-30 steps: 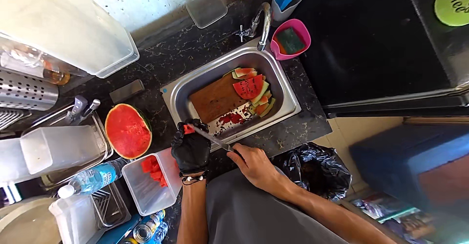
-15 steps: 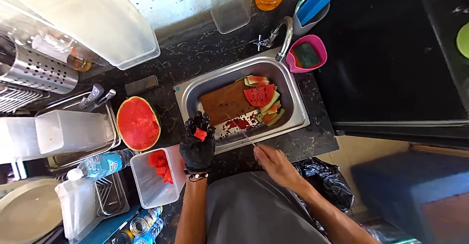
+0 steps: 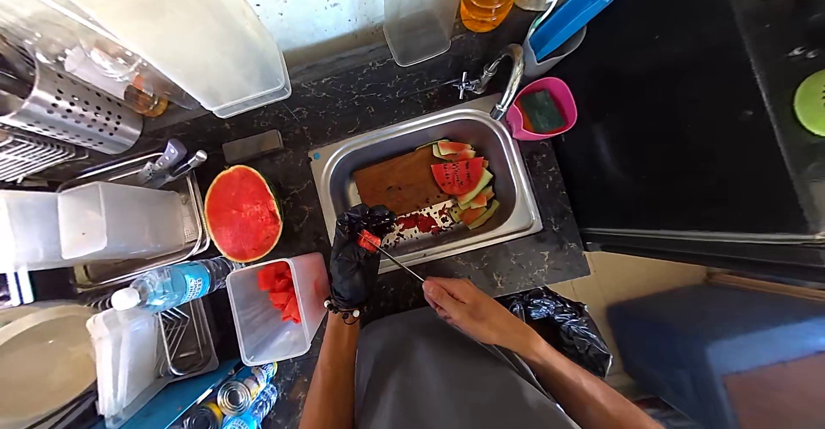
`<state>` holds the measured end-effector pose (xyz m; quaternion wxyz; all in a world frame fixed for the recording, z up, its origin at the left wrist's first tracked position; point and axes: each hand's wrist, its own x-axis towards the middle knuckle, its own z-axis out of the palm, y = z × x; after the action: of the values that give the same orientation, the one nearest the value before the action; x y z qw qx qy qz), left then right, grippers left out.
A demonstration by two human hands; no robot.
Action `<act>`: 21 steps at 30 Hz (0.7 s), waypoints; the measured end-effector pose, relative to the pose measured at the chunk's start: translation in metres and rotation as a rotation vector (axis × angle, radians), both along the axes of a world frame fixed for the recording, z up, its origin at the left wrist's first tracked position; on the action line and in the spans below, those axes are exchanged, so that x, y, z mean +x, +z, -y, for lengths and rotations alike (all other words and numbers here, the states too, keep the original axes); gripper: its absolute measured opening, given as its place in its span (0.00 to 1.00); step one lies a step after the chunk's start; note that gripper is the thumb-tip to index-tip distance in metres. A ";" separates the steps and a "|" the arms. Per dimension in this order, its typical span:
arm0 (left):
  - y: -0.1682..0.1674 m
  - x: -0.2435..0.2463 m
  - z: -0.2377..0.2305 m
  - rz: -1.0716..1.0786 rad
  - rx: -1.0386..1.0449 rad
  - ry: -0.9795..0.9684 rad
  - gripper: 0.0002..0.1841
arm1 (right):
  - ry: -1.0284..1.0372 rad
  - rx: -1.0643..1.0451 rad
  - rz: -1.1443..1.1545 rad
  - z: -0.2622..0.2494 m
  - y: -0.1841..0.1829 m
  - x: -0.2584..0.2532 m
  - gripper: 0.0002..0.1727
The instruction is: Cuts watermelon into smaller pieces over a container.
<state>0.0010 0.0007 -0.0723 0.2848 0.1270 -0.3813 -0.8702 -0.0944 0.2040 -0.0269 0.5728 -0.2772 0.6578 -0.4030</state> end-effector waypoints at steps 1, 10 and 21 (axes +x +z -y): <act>0.000 0.000 -0.002 -0.020 0.072 -0.025 0.20 | -0.009 -0.001 -0.017 0.003 -0.003 0.001 0.28; 0.006 -0.001 -0.005 -0.013 0.292 -0.035 0.28 | -0.044 0.036 0.431 0.009 0.000 -0.014 0.24; 0.015 0.001 -0.005 0.008 0.314 -0.098 0.25 | -0.116 -0.015 0.562 0.004 -0.006 -0.016 0.24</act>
<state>0.0022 0.0058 -0.0576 0.2169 0.1547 -0.2476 -0.9315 -0.1108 0.2004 -0.0334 0.7064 -0.1208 0.4852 -0.5010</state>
